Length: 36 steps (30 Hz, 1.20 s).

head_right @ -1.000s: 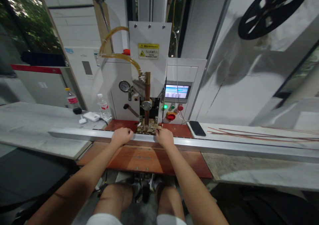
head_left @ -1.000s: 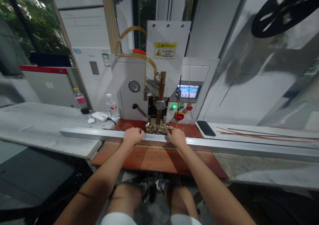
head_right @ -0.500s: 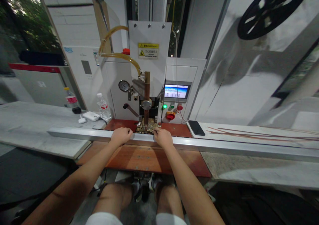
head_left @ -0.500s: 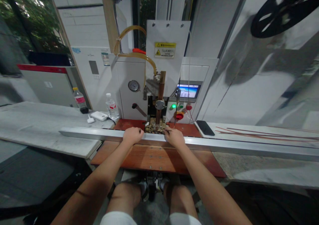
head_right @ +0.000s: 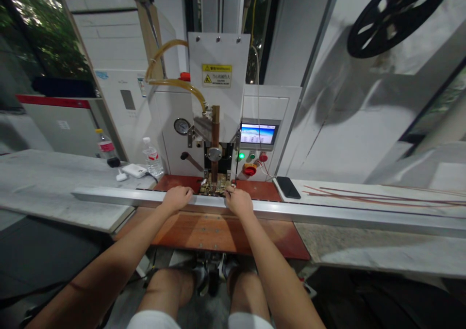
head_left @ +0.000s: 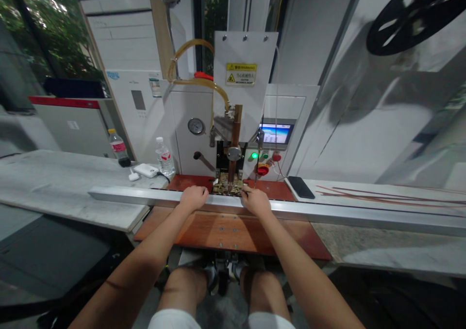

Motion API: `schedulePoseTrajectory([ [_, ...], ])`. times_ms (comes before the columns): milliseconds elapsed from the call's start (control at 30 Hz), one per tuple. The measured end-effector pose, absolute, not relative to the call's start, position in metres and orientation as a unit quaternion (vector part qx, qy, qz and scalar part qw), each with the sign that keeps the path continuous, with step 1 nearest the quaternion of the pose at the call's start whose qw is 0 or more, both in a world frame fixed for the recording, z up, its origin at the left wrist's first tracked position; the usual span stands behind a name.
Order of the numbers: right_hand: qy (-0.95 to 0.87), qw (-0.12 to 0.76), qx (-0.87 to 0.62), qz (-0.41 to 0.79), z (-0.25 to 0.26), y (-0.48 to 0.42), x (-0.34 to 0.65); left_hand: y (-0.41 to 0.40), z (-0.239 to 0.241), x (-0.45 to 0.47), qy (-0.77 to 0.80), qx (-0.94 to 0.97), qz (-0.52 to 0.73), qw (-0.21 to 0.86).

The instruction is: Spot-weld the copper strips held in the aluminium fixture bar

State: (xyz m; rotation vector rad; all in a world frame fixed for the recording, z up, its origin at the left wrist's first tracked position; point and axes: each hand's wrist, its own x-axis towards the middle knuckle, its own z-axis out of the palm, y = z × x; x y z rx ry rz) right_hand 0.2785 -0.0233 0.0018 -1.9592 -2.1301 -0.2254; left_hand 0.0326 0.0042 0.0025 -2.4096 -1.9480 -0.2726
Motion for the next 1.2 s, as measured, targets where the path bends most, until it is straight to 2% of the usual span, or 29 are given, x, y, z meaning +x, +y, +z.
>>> schedulePoseTrajectory([
  [133, -0.728, 0.121, -0.671, -0.072, 0.003, -0.025, 0.278, 0.011, 0.007, 0.027, -0.607, -0.784, -0.119, -0.047],
  [333, -0.717, 0.114, -0.685, -0.06, 0.008, -0.028, 0.275, 0.02, 0.012, 0.017, -0.583, -0.786, -0.193, -0.076],
  [733, -0.722, 0.112, -0.68, -0.057, 0.009, -0.029, 0.275, 0.011, 0.009, -0.004, -0.653, -0.752, -0.082, 0.035],
  [1200, -0.718, 0.109, -0.685, -0.058, 0.008, -0.029, 0.275, 0.005, 0.003, 0.001, -0.664, -0.743, -0.07, 0.035],
])
